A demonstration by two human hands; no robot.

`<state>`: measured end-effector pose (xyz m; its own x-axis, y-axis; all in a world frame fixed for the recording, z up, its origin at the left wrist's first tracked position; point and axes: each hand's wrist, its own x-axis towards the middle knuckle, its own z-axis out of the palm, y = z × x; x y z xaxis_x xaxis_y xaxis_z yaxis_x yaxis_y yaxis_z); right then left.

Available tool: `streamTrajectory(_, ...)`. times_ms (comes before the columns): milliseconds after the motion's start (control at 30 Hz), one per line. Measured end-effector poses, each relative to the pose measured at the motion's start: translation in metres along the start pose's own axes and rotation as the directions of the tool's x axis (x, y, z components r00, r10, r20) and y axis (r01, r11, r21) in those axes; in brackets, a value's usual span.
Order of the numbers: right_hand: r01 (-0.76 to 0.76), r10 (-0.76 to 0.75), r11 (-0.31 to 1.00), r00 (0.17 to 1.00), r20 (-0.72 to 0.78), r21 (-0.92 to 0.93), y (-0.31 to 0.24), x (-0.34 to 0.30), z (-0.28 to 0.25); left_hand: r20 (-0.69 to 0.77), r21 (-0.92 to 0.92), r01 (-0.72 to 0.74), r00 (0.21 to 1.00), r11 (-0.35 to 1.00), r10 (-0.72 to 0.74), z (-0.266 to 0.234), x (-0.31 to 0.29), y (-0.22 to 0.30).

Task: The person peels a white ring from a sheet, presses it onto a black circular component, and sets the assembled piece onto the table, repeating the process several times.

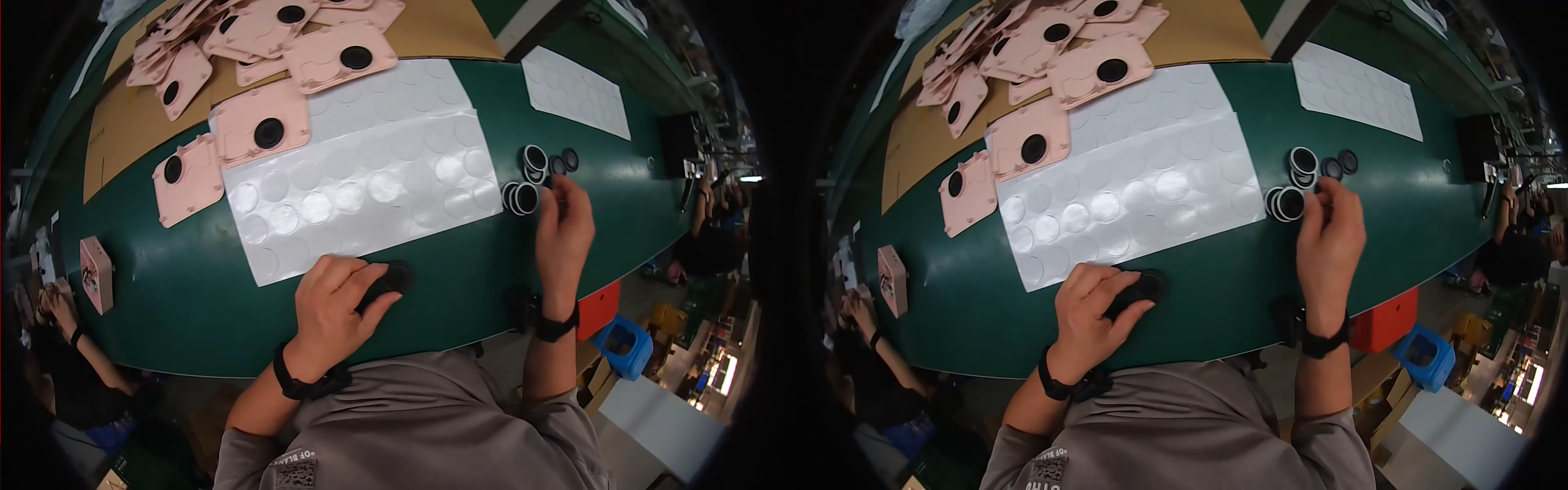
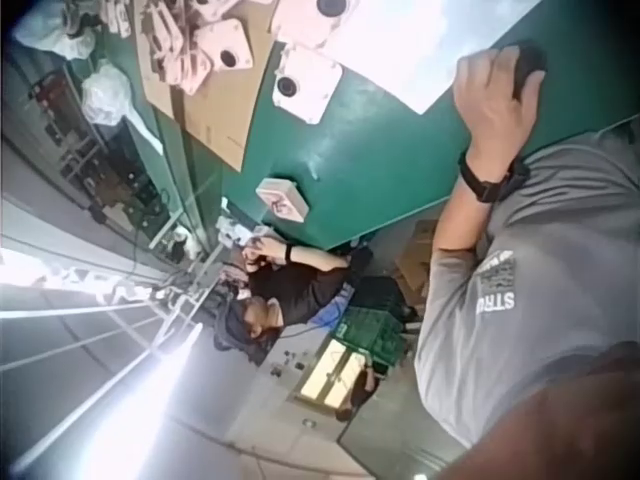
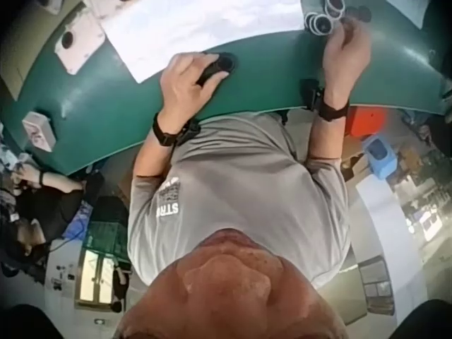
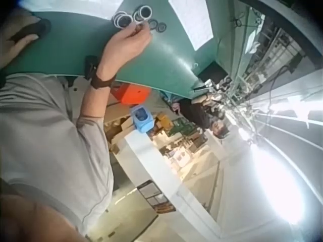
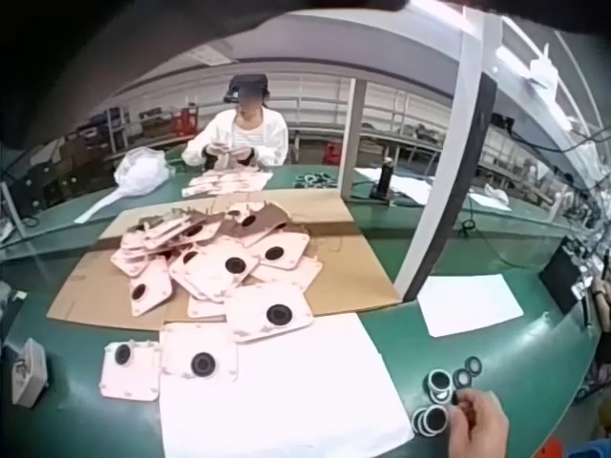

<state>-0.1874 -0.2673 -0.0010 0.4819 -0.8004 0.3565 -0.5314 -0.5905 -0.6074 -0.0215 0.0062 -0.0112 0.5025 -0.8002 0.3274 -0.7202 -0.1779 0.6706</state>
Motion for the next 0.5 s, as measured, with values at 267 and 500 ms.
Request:
streamTrajectory(267,0.162,-0.221,0.972,0.879,0.422,0.17,-0.087,-0.011,0.034,-0.075,-0.066,0.008,0.997,0.998,-0.013,-0.007,-0.007,0.005)
streamTrajectory(500,0.198,-0.189,0.98,0.895,0.404,0.021,-0.088,-0.014,0.053,-0.03,-0.049,-0.011,1.0,0.999,0.009,0.003,0.02,0.0)
